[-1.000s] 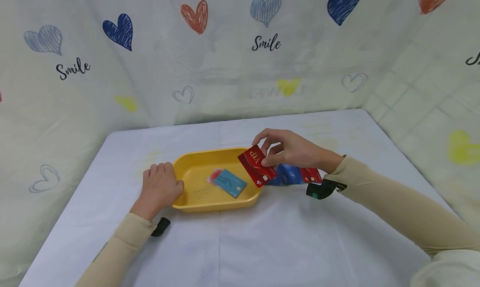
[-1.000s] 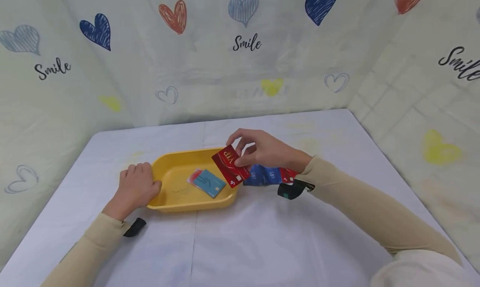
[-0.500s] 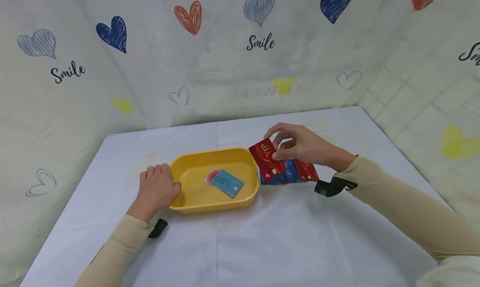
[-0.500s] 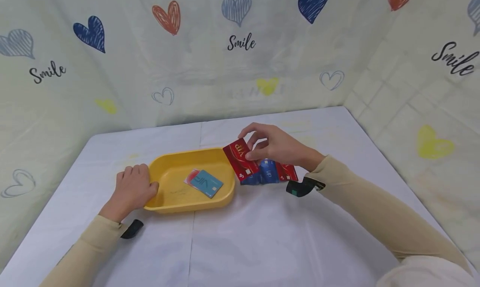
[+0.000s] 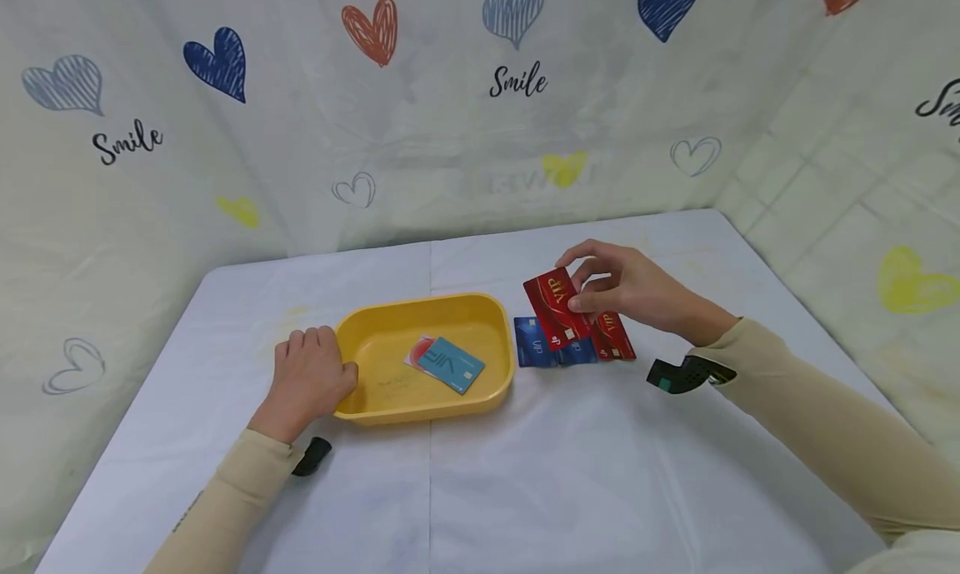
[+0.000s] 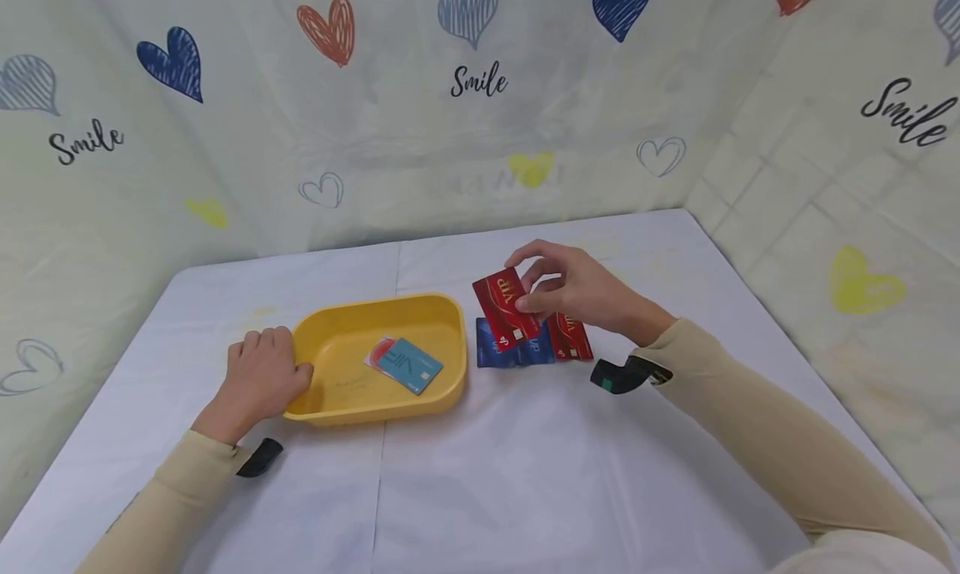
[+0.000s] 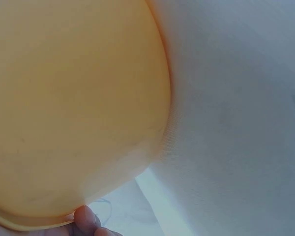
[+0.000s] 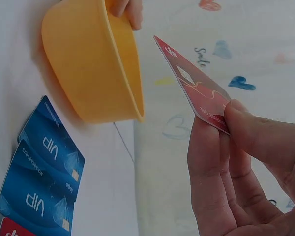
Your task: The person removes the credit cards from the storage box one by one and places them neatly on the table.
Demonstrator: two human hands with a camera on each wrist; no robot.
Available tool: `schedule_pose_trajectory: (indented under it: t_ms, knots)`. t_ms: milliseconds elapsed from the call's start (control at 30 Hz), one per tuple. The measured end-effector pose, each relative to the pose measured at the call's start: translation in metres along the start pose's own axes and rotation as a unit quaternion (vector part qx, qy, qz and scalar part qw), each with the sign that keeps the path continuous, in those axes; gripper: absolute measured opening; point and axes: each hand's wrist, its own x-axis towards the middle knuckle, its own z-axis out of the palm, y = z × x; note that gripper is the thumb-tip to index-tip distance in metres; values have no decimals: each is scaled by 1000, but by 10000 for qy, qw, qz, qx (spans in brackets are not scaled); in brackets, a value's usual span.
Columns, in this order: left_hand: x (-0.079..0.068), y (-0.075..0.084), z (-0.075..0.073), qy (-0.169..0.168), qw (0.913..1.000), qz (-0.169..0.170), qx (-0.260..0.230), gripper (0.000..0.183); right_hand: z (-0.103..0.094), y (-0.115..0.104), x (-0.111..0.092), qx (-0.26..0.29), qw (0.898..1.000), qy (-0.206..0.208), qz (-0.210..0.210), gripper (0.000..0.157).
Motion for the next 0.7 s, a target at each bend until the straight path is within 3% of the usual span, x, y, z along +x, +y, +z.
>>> schedule_pose_trajectory:
  t_ms: [433, 700]
  knots:
    - [1, -1, 0, -9, 10000, 23, 17, 24, -13, 20, -10, 415, 9983, 342, 227, 48]
    - [0, 0, 0, 0, 10000, 27, 4, 23, -20, 35, -16, 271, 9980, 503, 287, 51]
